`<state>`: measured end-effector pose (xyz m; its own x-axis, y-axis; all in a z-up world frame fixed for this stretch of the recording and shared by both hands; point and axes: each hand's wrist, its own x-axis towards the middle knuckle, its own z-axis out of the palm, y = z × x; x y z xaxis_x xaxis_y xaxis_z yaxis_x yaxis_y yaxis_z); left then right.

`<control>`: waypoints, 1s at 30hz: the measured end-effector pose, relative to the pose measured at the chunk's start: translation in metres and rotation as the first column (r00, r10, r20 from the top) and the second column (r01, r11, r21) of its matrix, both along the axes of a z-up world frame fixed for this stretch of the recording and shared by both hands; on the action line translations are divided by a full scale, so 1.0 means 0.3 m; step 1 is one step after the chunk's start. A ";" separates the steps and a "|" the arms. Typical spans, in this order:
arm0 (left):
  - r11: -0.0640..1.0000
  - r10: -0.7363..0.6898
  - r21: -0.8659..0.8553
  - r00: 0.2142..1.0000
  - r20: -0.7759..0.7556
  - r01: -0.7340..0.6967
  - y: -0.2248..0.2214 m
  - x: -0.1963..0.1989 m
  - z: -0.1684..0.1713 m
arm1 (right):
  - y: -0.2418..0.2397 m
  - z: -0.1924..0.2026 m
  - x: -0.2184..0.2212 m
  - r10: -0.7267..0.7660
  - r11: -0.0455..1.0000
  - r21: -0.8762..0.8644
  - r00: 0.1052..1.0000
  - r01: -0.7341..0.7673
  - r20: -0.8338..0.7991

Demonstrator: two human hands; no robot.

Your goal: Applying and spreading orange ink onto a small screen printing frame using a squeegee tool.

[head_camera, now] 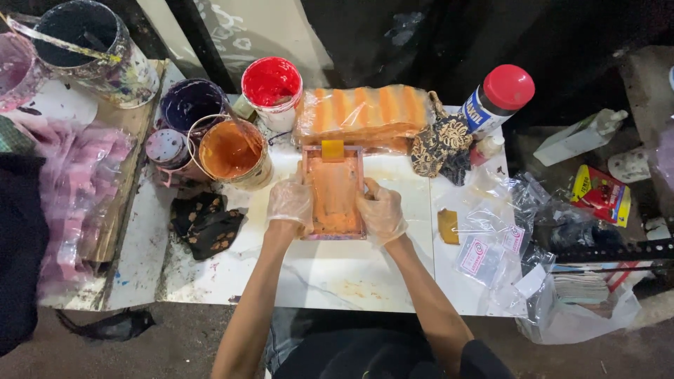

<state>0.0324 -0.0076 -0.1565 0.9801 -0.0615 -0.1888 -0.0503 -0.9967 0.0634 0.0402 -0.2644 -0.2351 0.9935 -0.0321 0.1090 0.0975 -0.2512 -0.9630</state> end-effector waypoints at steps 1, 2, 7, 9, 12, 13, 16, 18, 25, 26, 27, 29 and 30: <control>1.000 0.001 0.000 1.000 -0.001 -0.001 -0.018 -0.022 0.100 | 0.022 0.069 -0.019 0.001 1.000 0.000 1.000 -0.001 -0.001; 0.998 0.030 -0.052 1.000 0.006 -0.030 -0.037 -0.044 0.200 | 0.043 0.138 -0.038 -0.039 0.999 -0.014 0.998 0.038 -0.050; 0.957 0.180 -0.233 0.983 0.022 -0.170 -0.072 -0.043 0.234 | 0.091 0.390 -0.109 -0.137 0.975 -0.188 0.988 0.122 -0.068; 0.941 0.187 -0.291 0.982 0.018 -0.173 -0.117 -0.110 0.471 | 0.106 0.402 -0.115 -0.217 0.912 -0.367 0.975 0.184 -0.052; 0.966 0.185 -0.190 0.982 0.043 -0.174 -0.093 -0.060 0.278 | 0.122 0.420 -0.110 -0.255 0.892 -0.397 0.966 0.218 -0.044; 0.967 0.184 -0.189 0.982 0.043 -0.173 -0.090 -0.052 0.245 | 0.118 0.403 -0.108 -0.257 0.892 -0.396 0.965 0.219 -0.044; 0.952 0.229 -0.209 0.973 0.012 -0.222 -0.088 -0.040 0.209 | 0.115 0.292 -0.080 -0.205 0.898 -0.384 0.977 0.213 0.062; 0.929 0.272 -0.265 0.962 0.016 -0.258 -0.100 -0.057 0.263 | 0.121 0.133 -0.038 -0.177 0.912 -0.356 0.979 0.203 0.103; 0.901 0.323 -0.307 0.947 -0.003 -0.308 -0.109 -0.061 0.289 | 0.100 0.201 -0.059 -0.147 0.924 -0.342 0.984 0.173 0.102; 0.912 0.306 -0.291 0.952 0.013 -0.289 -0.106 -0.061 0.276 | 0.096 0.199 -0.070 -0.138 0.924 -0.344 0.984 0.169 0.113; 0.923 0.286 -0.275 0.958 0.028 -0.268 -0.105 -0.060 0.263 | 0.090 0.197 -0.082 -0.132 0.923 -0.346 0.983 0.167 0.124; 0.934 0.270 -0.254 0.962 0.037 -0.252 -0.116 -0.077 0.307 | 0.098 0.171 -0.067 -0.125 0.935 -0.318 0.986 0.155 0.115; 0.943 0.255 -0.233 0.966 0.046 -0.238 -0.121 -0.084 0.329 | 0.102 0.159 -0.058 -0.116 0.946 -0.290 0.987 0.143 0.107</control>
